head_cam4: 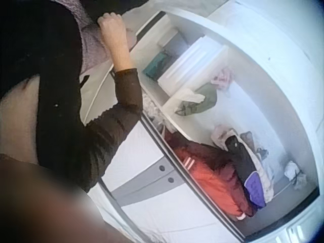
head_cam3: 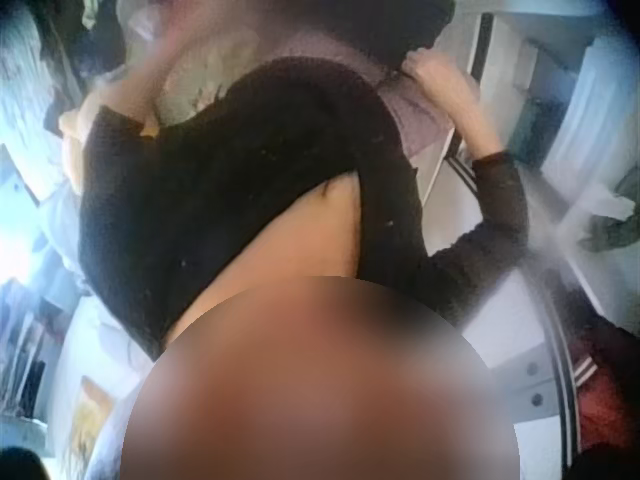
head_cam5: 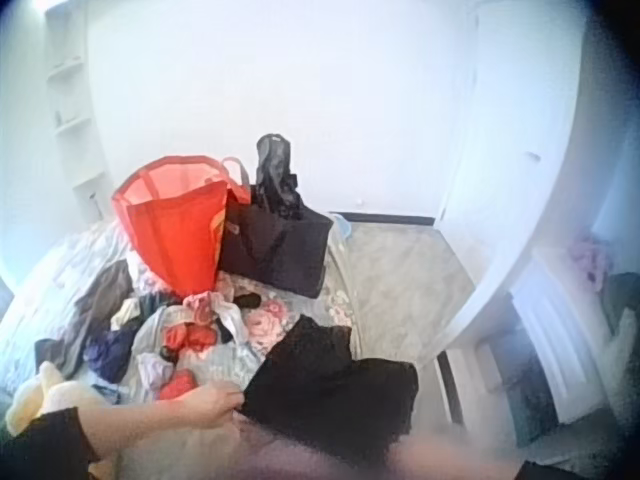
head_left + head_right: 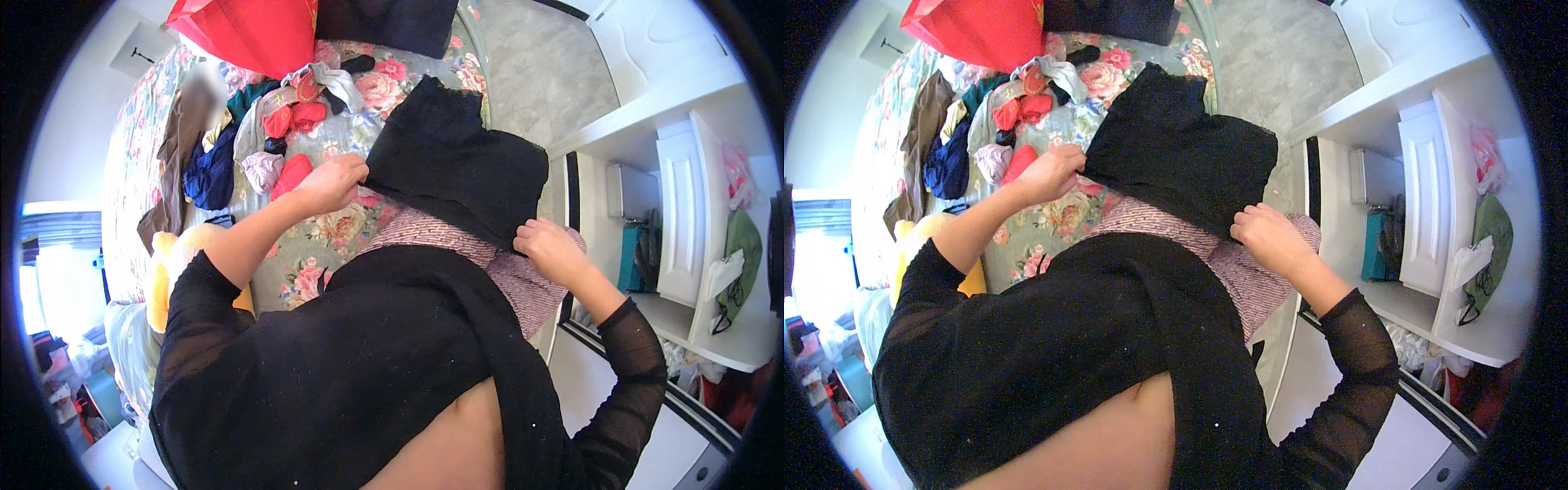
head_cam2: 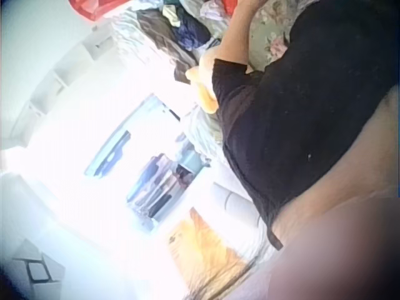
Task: The person sits on a bed and folds several pieces of clothing one by one, including a red garment, a light purple top, a black item, and a teal piece. Each item is smoothed, folded, and placed on the bed.
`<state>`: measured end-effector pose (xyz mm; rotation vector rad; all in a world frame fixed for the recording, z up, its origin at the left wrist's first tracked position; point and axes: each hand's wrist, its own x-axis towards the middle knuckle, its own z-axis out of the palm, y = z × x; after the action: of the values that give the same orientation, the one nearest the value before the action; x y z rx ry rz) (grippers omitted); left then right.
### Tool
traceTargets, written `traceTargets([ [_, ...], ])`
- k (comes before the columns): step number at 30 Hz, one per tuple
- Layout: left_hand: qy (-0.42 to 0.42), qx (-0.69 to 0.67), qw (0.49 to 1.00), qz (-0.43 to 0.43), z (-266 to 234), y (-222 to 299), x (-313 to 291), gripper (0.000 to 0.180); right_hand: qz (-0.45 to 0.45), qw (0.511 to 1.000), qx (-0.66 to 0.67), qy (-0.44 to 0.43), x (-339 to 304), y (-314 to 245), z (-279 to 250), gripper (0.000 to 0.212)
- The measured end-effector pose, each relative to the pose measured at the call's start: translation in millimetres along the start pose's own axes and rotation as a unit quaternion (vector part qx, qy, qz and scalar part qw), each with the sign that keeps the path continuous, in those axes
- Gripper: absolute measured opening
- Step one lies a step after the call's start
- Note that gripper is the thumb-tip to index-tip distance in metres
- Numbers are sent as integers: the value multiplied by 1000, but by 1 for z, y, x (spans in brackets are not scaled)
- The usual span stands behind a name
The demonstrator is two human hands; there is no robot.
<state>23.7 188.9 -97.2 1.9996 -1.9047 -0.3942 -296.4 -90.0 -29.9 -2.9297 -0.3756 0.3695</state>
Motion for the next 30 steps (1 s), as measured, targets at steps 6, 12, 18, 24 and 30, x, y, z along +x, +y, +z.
traceTargets([
  [6, 27, -53, 998, -27, 31, 8, -13, 32, 37, 998, 37, 36, -2, 2, -1, 10],
  [12, 12, 13, 999, -40, 44, 26, -7, 58, 34, 994, 92, 44, 3, -1, -2, 16],
  [18, 40, 36, 998, -43, 63, 32, 10, 63, 154, 963, 212, 67, 18, -6, 27, 42],
  [24, -3, 27, 997, -78, 67, 19, 34, 42, 212, 943, 248, 72, 30, -10, 48, 49],
  [30, 65, -154, 979, -115, 30, -1, 58, 27, 194, 934, 271, 125, 26, -22, 63, 49],
])
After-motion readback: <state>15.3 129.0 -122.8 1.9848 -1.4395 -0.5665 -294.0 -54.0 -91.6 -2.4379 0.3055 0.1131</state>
